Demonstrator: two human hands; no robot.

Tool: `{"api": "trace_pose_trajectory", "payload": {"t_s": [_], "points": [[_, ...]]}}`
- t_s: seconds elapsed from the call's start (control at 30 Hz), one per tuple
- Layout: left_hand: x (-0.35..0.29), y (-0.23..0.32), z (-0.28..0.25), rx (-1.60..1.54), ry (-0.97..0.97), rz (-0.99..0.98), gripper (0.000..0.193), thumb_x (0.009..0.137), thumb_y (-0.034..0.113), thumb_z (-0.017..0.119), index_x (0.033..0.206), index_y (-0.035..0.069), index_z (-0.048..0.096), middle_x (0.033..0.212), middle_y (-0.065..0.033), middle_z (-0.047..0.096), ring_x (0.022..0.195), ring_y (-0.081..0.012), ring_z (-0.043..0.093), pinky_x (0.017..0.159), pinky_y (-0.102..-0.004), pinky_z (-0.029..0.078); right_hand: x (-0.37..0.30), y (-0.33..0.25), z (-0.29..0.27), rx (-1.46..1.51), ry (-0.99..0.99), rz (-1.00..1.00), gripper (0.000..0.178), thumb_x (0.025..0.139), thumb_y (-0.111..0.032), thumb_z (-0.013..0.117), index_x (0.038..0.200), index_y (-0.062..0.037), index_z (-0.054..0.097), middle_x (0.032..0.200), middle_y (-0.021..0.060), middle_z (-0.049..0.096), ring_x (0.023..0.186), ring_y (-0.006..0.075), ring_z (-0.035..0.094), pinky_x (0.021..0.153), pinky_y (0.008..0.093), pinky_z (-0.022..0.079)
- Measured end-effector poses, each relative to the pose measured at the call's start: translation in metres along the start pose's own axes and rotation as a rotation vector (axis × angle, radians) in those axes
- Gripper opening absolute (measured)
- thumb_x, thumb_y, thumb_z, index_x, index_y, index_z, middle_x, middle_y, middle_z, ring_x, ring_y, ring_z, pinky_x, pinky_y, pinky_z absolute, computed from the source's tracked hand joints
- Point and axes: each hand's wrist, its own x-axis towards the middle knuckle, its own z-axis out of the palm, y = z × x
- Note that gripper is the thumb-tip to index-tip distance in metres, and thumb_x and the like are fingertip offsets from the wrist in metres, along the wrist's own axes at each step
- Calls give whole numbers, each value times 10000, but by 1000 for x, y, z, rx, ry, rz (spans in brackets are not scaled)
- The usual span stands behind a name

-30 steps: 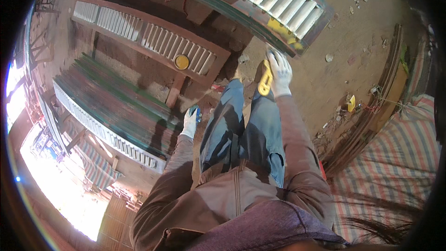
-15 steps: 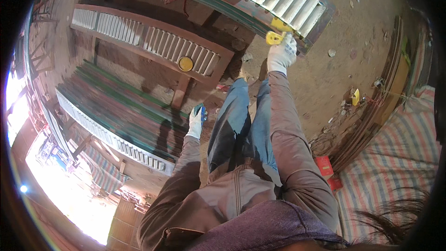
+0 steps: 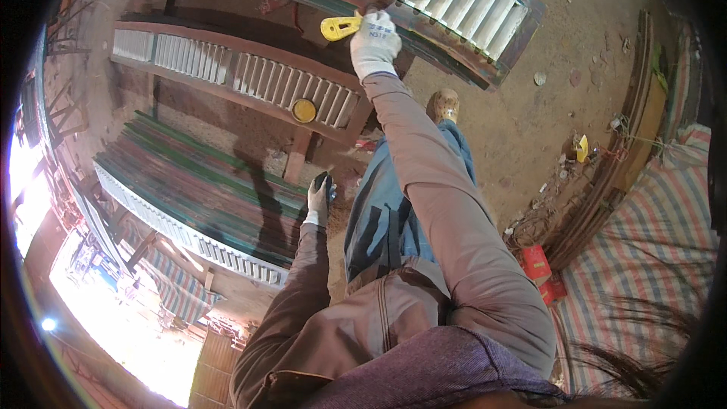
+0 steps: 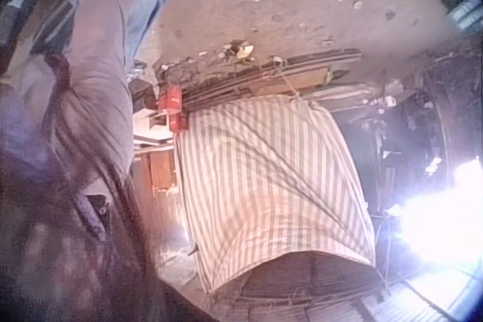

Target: The person paints a wooden slatted structure with yellow paint using a brush. They dip the brush into a paint can, apply paint to the slats and frame, and move along the structure to cover different sections.

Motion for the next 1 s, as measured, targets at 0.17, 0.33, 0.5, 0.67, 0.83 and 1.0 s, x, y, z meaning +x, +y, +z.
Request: {"api": "trace_pose_trajectory", "payload": {"t_s": [0.17, 0.33, 0.5, 0.67, 0.83, 1.0], "points": [[2, 9, 6, -3, 15, 126, 294, 942, 198, 627, 1219, 105, 593, 1007, -8, 654, 784, -109, 627, 625, -254, 507, -33, 46, -10, 434, 267, -182, 380, 822, -148, 622, 1199, -113, 585, 1151, 103, 616, 1060, 304, 601, 889, 403, 496], [-19, 22, 22, -30, 39, 15, 269, 939, 208, 635, 1197, 138, 609, 1012, 8, 654, 798, -102, 626, 635, -247, 498, -73, 168, -47, 187, 406, 94, 347, 886, -54, 561, 1221, -126, 616, 1123, 89, 639, 1029, 258, 633, 861, 351, 520], [-6, 8, 15, 35, 19, -24, 269, 943, 200, 627, 1204, 139, 601, 998, 10, 655, 790, -107, 630, 628, -248, 497, -66, 169, -42, 155, 200, 253, 283, 882, -98, 533, 1153, -96, 614, 1069, 110, 625, 995, 272, 619, 850, 366, 512], [3, 0, 2, 77, -37, 6, 268, 949, 210, 618, 1205, 130, 600, 1015, 24, 643, 828, -90, 615, 636, -246, 497, -49, 78, -15, 179, 96, -64, 258, 884, -170, 543, 1129, -129, 609, 1091, 99, 641, 1024, 286, 618, 821, 401, 516], [-12, 29, 14, 113, 15, 42, 283, 952, 210, 615, 1219, 121, 591, 1038, 22, 643, 824, -82, 606, 662, -244, 498, -62, 117, -35, 324, 377, -74, 300, 862, -122, 562, 1153, -143, 632, 1085, 89, 648, 1012, 273, 625, 872, 376, 506], [-8, 46, 26, 103, -30, 51, 281, 946, 214, 625, 1214, 137, 592, 1036, 18, 648, 789, -80, 602, 620, -224, 474, -73, 224, -45, 261, 378, 275, 261, 930, -91, 530, 1157, -151, 644, 1137, 54, 622, 1028, 209, 617, 889, 322, 501]]}}
